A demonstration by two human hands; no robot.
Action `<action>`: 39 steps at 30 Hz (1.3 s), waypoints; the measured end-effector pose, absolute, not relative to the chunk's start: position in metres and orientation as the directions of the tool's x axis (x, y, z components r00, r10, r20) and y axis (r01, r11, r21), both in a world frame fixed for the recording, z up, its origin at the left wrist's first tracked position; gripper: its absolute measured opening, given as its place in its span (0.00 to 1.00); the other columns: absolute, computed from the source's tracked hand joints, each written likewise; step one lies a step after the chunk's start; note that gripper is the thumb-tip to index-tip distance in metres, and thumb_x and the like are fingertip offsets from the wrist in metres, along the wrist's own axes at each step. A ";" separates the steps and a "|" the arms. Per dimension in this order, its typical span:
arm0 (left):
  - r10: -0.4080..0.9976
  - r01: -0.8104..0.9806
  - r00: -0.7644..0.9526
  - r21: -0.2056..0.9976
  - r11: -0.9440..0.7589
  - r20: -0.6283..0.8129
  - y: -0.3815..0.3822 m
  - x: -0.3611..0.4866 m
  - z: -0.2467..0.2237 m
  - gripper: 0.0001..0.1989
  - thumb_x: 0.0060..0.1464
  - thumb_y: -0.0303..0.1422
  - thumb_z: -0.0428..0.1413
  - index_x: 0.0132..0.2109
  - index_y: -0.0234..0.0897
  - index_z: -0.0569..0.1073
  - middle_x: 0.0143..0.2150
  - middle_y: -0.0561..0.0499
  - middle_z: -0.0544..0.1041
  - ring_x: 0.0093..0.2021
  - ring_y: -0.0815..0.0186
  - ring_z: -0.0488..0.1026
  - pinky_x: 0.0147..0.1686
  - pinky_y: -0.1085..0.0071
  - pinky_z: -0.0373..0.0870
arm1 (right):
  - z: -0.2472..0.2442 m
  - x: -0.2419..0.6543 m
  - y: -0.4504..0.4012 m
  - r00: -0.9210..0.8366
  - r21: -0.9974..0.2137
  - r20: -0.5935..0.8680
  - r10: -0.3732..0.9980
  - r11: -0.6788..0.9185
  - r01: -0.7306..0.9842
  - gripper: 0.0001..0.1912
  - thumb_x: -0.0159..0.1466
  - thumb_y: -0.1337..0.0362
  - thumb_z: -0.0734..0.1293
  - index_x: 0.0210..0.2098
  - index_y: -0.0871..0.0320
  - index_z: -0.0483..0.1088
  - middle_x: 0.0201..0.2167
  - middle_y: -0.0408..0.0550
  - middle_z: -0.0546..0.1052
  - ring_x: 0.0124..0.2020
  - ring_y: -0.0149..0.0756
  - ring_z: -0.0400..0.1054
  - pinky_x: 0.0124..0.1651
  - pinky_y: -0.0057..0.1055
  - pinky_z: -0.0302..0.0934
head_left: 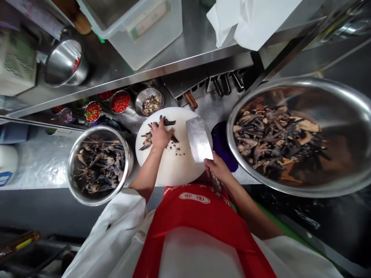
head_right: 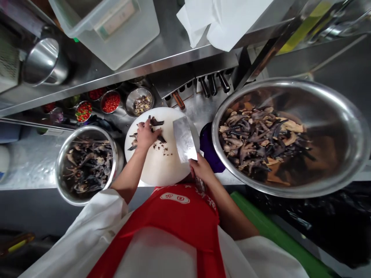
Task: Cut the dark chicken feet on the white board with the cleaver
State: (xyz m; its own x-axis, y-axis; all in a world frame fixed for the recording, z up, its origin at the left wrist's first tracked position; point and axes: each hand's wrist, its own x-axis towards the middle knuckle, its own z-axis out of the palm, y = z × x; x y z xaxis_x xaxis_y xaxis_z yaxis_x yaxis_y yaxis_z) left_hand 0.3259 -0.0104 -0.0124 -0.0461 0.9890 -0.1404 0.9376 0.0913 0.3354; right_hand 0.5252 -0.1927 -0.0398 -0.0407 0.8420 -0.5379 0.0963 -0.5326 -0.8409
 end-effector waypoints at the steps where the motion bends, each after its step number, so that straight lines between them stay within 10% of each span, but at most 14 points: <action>1: 0.985 0.948 -0.060 0.301 0.107 -0.161 -0.009 0.318 -0.019 0.39 0.50 0.47 0.60 0.64 0.39 0.58 0.62 0.35 0.57 0.57 0.44 0.61 0.53 0.45 0.64 | -0.041 0.524 -0.178 -0.049 -0.853 -0.514 0.857 -0.503 0.140 0.06 0.63 0.59 0.58 0.33 0.54 0.58 0.16 0.34 0.67 0.15 0.28 0.63 0.21 0.24 0.59; 7: 0.983 0.955 -0.126 0.252 0.157 -0.134 -0.005 0.327 -0.049 0.37 0.56 0.51 0.51 0.68 0.42 0.52 0.67 0.35 0.53 0.56 0.42 0.64 0.50 0.45 0.65 | -0.060 0.508 -0.081 -0.056 -0.820 -0.564 0.824 -0.552 0.150 0.03 0.64 0.66 0.59 0.35 0.56 0.57 0.17 0.35 0.69 0.14 0.26 0.63 0.16 0.20 0.55; 18: 0.969 0.744 -0.246 0.635 0.208 -0.029 0.019 0.346 -0.042 0.25 0.59 0.45 0.51 0.59 0.37 0.65 0.60 0.38 0.59 0.52 0.56 0.69 0.52 0.58 0.65 | -0.057 0.477 -0.042 -0.311 -0.867 -0.489 0.815 -0.495 0.065 0.03 0.62 0.67 0.62 0.36 0.57 0.61 0.16 0.35 0.68 0.13 0.26 0.60 0.16 0.21 0.53; 25: 0.965 0.602 0.218 0.759 -0.248 0.142 -0.011 0.454 0.000 0.23 0.59 0.47 0.50 0.57 0.41 0.67 0.58 0.43 0.61 0.58 0.58 0.64 0.56 0.63 0.65 | -0.002 0.543 -0.132 0.181 -0.885 -0.457 0.871 -0.465 0.007 0.07 0.61 0.61 0.62 0.37 0.54 0.58 0.18 0.34 0.66 0.15 0.27 0.60 0.17 0.23 0.55; 31: 0.708 0.287 0.671 0.803 -0.523 0.221 -0.044 0.566 -0.013 0.18 0.62 0.42 0.48 0.55 0.40 0.70 0.55 0.45 0.66 0.56 0.63 0.67 0.58 0.67 0.62 | 0.027 0.584 -0.214 0.826 -0.910 -0.236 0.513 -0.415 -0.002 0.11 0.62 0.57 0.61 0.40 0.53 0.55 0.22 0.35 0.63 0.17 0.29 0.62 0.21 0.28 0.62; 36: 0.882 0.613 0.457 0.676 -0.409 0.119 0.009 0.466 -0.026 0.15 0.61 0.38 0.49 0.51 0.38 0.72 0.51 0.44 0.72 0.56 0.59 0.66 0.59 0.60 0.60 | 0.026 0.601 -0.245 0.927 -0.953 -0.132 0.351 -0.302 -0.021 0.15 0.58 0.57 0.66 0.38 0.51 0.54 0.20 0.32 0.63 0.15 0.29 0.61 0.18 0.30 0.61; 39: 0.997 0.914 0.062 0.404 -0.043 -0.034 0.036 0.335 -0.013 0.18 0.57 0.41 0.52 0.51 0.37 0.73 0.52 0.41 0.71 0.56 0.53 0.67 0.57 0.57 0.61 | 0.015 0.594 -0.249 0.895 -0.969 -0.167 0.413 -0.235 -0.072 0.16 0.56 0.57 0.69 0.35 0.52 0.56 0.18 0.32 0.64 0.14 0.30 0.61 0.17 0.29 0.59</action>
